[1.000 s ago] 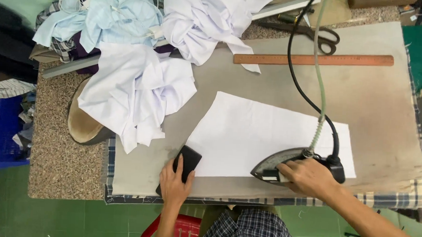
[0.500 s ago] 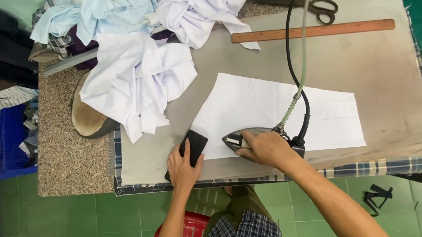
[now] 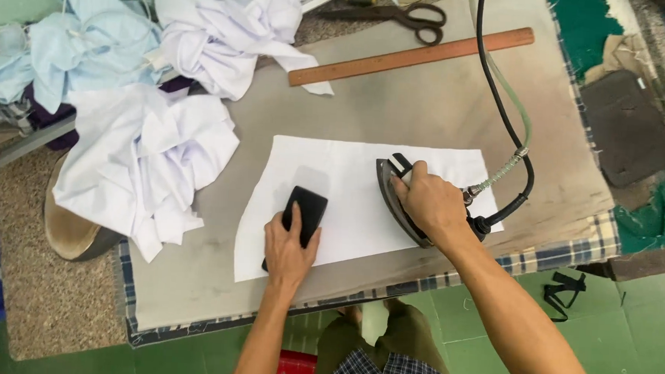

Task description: The person irons a white fabric piece on a work table using a steam iron and a black pressing block, then uses shears to trim the fabric edges. The person handles the fabric and tools directly, smoothing and cutting the material.

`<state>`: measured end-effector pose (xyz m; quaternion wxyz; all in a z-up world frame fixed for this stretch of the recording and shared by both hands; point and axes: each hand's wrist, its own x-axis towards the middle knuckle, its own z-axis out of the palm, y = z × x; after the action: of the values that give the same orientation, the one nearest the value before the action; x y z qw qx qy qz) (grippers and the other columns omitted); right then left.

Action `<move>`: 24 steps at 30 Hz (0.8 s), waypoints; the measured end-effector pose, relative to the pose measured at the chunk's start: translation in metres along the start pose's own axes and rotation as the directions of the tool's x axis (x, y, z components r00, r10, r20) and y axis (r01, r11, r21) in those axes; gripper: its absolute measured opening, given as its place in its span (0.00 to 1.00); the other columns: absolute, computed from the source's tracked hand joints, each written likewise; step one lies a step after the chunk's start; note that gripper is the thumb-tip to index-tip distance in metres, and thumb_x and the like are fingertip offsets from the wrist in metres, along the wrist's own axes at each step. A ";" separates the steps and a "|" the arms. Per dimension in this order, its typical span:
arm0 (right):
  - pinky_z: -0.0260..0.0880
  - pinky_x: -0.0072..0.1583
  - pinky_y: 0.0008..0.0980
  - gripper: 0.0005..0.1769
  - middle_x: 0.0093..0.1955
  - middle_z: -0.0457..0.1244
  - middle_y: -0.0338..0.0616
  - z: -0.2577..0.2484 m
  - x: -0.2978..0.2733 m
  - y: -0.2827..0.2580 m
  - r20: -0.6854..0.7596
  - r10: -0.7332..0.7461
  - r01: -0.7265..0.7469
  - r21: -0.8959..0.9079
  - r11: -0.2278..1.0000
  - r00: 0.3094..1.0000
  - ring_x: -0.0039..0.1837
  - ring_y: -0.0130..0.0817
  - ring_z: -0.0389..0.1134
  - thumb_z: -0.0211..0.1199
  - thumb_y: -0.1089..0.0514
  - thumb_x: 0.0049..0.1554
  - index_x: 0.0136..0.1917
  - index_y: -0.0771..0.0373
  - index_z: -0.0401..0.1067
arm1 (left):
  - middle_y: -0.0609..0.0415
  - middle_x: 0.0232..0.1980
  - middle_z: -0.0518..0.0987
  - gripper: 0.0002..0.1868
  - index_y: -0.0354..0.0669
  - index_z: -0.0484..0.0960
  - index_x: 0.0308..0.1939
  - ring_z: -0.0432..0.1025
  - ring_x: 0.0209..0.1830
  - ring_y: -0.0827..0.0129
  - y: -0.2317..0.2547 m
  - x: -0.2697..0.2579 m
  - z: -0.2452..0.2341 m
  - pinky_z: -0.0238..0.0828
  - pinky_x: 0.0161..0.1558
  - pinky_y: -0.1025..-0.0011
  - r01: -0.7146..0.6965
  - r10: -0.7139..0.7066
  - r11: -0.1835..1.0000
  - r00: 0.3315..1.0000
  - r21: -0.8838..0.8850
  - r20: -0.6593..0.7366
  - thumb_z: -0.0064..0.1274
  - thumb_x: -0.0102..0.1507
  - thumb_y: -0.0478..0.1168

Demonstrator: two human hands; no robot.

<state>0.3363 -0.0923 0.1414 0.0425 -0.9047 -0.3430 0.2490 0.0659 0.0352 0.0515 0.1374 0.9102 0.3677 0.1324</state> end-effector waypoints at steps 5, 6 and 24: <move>0.76 0.47 0.53 0.27 0.41 0.70 0.62 -0.015 0.004 0.051 -0.035 0.137 -0.135 0.049 0.990 0.990 0.46 0.59 0.76 0.49 0.36 0.65 0.52 0.63 0.66 | 0.36 0.52 0.73 0.34 0.39 0.76 0.68 0.70 0.50 0.52 0.067 0.053 0.053 0.71 0.51 0.59 -0.119 0.118 0.993 0.992 0.015 0.031 0.62 0.62 0.53; 0.75 0.49 0.54 0.28 0.43 0.70 0.63 -0.018 0.001 0.057 -0.033 0.180 -0.178 0.060 0.982 0.983 0.49 0.60 0.76 0.48 0.35 0.65 0.54 0.64 0.66 | 0.36 0.51 0.73 0.34 0.39 0.76 0.68 0.70 0.48 0.52 0.078 0.061 0.058 0.72 0.49 0.60 -0.151 0.150 0.988 0.988 0.025 0.034 0.62 0.62 0.53; 0.76 0.52 0.56 0.24 0.46 0.71 0.65 0.006 -0.015 0.088 -0.067 0.446 -0.431 0.167 0.887 0.892 0.50 0.61 0.76 0.54 0.40 0.63 0.56 0.63 0.64 | 0.34 0.66 0.66 0.33 0.43 0.71 0.72 0.62 0.64 0.42 0.099 0.107 0.061 0.63 0.59 0.50 -0.144 0.147 0.989 0.978 -0.029 0.150 0.50 0.68 0.57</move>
<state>0.3767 -0.1694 0.1211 0.0696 -0.9648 -0.1075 0.2298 0.2237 0.0328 0.0449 0.1630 0.9408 0.2873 0.0759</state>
